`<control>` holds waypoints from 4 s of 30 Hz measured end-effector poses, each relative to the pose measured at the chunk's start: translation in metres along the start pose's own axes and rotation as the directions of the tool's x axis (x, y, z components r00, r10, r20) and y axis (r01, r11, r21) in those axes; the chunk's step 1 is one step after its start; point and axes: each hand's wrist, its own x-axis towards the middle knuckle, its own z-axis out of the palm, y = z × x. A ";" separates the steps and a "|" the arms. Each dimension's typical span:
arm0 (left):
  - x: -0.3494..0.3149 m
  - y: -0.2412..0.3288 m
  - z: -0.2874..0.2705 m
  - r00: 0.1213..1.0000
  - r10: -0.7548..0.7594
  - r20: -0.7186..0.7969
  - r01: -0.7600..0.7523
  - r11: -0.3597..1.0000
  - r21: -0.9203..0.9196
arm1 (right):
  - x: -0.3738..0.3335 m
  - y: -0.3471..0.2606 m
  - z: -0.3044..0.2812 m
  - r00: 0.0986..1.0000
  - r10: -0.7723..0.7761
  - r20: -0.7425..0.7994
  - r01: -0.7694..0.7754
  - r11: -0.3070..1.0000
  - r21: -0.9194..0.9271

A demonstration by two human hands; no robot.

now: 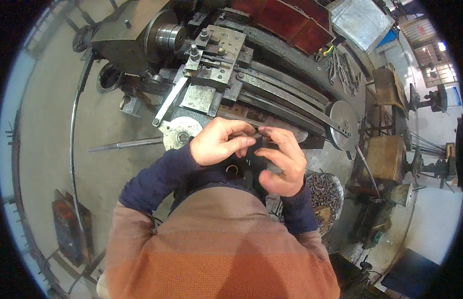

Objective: The person operates a metal lathe, repeatedly loading small cylindrical metal parts into the chuck, machining them, and removing the finished pieces. The person places the finished parts into a container and continues the cycle with new parts.

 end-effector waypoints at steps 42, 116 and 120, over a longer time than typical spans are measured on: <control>-0.004 0.006 -0.012 1.000 -0.028 0.000 0.027 0.979 0.201 | -0.002 0.017 0.021 0.998 0.065 -0.026 -0.062 0.993 0.104; -0.333 -0.033 -0.239 0.391 0.185 -0.902 0.750 0.503 0.429 | 0.274 0.140 0.135 0.764 0.112 0.635 0.021 0.980 -0.199; -0.327 -0.040 -0.260 0.301 0.088 -0.949 0.921 0.232 0.314 | 0.278 0.124 0.137 0.746 0.148 0.650 -0.005 0.976 -0.217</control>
